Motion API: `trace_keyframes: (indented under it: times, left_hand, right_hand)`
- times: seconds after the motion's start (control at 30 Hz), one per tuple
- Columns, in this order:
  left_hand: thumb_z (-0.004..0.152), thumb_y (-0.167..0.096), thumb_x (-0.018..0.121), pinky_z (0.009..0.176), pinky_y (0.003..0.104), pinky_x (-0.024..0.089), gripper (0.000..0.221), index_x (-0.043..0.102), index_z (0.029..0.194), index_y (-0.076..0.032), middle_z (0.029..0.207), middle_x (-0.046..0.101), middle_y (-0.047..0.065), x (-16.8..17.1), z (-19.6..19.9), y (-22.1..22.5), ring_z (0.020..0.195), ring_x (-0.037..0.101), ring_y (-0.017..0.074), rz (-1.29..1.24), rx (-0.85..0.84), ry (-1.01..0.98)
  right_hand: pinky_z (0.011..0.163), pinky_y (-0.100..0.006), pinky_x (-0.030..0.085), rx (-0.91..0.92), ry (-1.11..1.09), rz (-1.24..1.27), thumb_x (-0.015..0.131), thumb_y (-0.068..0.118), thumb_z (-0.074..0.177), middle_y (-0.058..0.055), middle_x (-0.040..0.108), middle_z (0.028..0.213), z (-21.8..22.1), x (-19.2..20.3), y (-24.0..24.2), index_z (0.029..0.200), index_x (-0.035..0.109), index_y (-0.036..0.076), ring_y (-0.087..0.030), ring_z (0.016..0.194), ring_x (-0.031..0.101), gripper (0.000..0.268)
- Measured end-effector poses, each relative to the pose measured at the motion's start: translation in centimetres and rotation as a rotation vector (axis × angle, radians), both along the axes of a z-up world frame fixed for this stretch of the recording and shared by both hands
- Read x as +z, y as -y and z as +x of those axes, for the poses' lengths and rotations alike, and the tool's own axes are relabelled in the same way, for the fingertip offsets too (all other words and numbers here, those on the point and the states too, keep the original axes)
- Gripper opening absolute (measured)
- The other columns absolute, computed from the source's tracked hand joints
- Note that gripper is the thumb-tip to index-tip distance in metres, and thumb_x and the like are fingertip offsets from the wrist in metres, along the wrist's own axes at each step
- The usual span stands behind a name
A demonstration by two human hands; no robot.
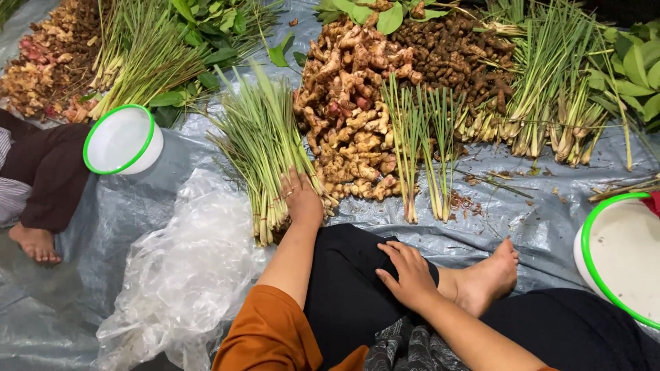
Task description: Cleaning and sorting lemongrass stalks by peeling off the outer layers and organizing them into piles on a plastic tarp.
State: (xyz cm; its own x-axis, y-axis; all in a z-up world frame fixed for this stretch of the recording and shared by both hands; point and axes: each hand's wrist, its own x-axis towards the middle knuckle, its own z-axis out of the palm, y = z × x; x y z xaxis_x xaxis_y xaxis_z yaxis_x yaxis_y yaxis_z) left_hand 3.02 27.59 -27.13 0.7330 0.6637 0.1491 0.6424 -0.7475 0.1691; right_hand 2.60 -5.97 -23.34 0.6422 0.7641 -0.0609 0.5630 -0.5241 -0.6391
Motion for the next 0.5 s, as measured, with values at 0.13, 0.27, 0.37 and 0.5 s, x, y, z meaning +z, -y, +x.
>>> trace_keyframes:
  times: [0.13,0.27,0.37,0.5]
  left_hand:
    - [0.104,-0.04,0.034,0.116,0.067,-0.014,0.081,0.003,0.16,0.008,0.169,-0.019,0.024,5.5,1.1,1.6,0.155,-0.021,0.0404,-0.185,0.054,-0.612]
    - [0.102,-0.049,0.034,0.12,0.062,-0.004,0.085,0.002,0.162,0.001,0.171,-0.011,0.018,6.6,1.5,1.2,0.156,-0.014,0.0351,0.007,-0.026,-0.55]
    - [0.103,-0.046,0.031,0.122,0.062,-0.001,0.078,0.005,0.163,-0.002,0.173,-0.004,0.013,6.5,0.7,-0.2,0.158,-0.006,0.0329,0.023,-0.107,-0.598]
    - [0.104,-0.051,0.027,0.115,0.072,-0.013,0.08,0.003,0.162,-0.001,0.173,-0.011,0.011,5.3,1.1,-0.4,0.156,-0.02,0.0356,-0.076,-0.007,-0.654]
  right_hand:
    - [0.111,-0.046,0.034,-0.004,-0.001,-0.011,0.06,0.048,0.094,-0.003,0.046,0.151,0.0,0.1,0.0,0.147,0.049,0.024,-0.026,0.138,0.042,0.059]
    - [0.112,-0.046,0.033,0.007,0.014,0.005,0.06,0.046,0.094,-0.002,0.045,0.15,0.2,0.2,0.0,0.147,0.049,0.025,-0.026,0.136,0.042,0.058]
    - [0.112,-0.046,0.032,0.005,0.025,0.003,0.061,0.046,0.094,-0.002,0.046,0.15,-0.4,-0.1,-0.1,0.147,0.049,0.024,-0.027,0.136,0.042,0.059]
    - [0.111,-0.045,0.032,-0.001,0.051,0.044,0.062,0.046,0.093,-0.003,0.048,0.148,0.1,-0.6,-0.1,0.146,0.05,0.023,-0.027,0.134,0.044,0.059]
